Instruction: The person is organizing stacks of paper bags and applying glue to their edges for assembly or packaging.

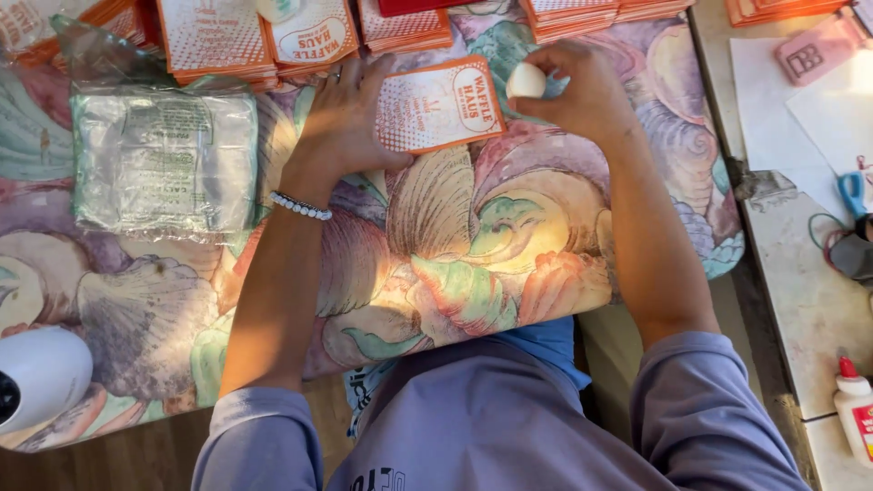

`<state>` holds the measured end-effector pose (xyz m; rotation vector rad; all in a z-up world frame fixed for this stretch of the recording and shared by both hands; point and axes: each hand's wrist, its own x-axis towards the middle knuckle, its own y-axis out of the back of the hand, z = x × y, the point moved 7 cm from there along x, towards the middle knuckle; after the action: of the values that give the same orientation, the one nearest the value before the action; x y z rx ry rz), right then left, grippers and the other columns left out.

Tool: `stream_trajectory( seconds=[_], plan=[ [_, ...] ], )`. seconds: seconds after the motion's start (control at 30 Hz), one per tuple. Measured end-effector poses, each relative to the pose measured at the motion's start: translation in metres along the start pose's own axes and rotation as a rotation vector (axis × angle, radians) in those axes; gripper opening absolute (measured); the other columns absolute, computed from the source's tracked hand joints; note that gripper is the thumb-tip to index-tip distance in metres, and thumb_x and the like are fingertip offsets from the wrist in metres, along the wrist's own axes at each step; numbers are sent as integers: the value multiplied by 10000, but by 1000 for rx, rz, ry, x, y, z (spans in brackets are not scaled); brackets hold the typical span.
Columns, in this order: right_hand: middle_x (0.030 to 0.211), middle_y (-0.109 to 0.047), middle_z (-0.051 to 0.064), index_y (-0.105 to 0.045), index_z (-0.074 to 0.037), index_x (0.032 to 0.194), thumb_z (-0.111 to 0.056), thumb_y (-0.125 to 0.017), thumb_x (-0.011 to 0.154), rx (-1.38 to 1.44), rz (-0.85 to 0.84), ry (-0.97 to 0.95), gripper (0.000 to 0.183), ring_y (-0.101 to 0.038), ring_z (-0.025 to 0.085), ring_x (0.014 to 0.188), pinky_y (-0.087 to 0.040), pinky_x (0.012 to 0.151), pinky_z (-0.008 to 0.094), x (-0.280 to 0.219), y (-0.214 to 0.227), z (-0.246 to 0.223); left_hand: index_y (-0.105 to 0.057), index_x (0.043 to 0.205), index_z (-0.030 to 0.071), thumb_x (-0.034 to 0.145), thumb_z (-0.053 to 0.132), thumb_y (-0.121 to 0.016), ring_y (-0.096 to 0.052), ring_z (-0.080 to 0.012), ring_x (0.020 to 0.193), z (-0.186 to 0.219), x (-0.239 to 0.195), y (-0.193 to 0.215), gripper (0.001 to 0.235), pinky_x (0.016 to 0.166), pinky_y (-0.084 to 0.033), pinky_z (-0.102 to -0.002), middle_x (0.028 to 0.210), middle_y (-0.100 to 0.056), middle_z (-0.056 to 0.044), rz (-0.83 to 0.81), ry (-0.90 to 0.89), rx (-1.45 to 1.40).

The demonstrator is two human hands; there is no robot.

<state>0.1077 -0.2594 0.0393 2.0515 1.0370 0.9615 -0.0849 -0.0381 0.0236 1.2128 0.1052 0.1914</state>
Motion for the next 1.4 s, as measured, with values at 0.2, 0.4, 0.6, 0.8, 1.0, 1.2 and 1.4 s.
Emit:
stream_trajectory(
  seconds=[0.2, 0.4, 0.6, 0.8, 1.0, 1.2, 1.4],
  plan=[
    [1093, -703, 110, -723, -77, 1156, -141, -894, 768, -22, -189, -211, 428, -631, 281, 981, -523, 807, 427, -18, 9, 3, -340, 1581, 55, 583, 591, -942, -503, -416, 1080, 12, -15, -2, 1282, 959, -419, -498, 1292, -454, -187, 134, -138, 34],
    [1454, -568, 230, -562, 35, 1458, -403, -739, 1049, -111, 7, 241, 626, -617, 391, 1277, -513, 1061, 545, 3, 8, -101, -309, 1588, 87, 646, 338, -1000, -547, -438, 1102, 42, -35, 20, 1194, 862, -562, -566, 1351, -389, -210, 96, -191, -141],
    [1560, -471, 179, -429, -12, 1527, -412, -682, 992, -235, -508, 154, 713, -406, 393, 1430, -289, 1181, 570, 56, -88, -118, -298, 1566, 77, 637, 278, -1016, -517, -427, 1201, 40, -43, 19, 1192, 910, -532, -538, 1372, -405, -207, 136, -216, -230],
    [1313, -620, 165, -534, -73, 1453, -496, -645, 993, -318, -812, 23, 634, -498, 380, 1271, -429, 998, 545, 79, -109, -94, -308, 1573, 74, 627, 251, -988, -484, -411, 1281, 33, -42, 16, 1179, 968, -520, -516, 1401, -397, -192, 167, -226, -258],
    [889, -613, 63, -603, -79, 996, -283, -699, 1056, -19, -567, -14, 234, -544, 238, 794, -385, 702, 397, 64, -66, -100, 6, 1678, 113, 670, 506, -1160, -27, -387, 1669, 12, -62, 14, 1591, 1408, -226, -520, 1752, 19, -200, 439, -209, -395],
    [1173, -690, 99, -527, -41, 1196, -221, -530, 1089, 618, 67, -105, 209, -663, 228, 1125, -658, 849, 260, 5, -37, -122, -262, 1582, 143, 916, 488, -794, -569, -295, 1357, 57, -78, 28, 920, 1141, -590, -394, 1441, -529, -151, 734, -150, -1109],
    [1395, -568, 147, -362, 1, 1507, -5, -611, 1058, 1039, 54, 149, 513, -479, 200, 1343, -413, 1170, 468, -17, -75, -113, -383, 1513, 85, 1027, 200, -718, -604, -305, 1286, 55, -69, -19, 601, 1103, -469, -510, 1363, -589, -142, 763, -154, -1062]
  ],
)
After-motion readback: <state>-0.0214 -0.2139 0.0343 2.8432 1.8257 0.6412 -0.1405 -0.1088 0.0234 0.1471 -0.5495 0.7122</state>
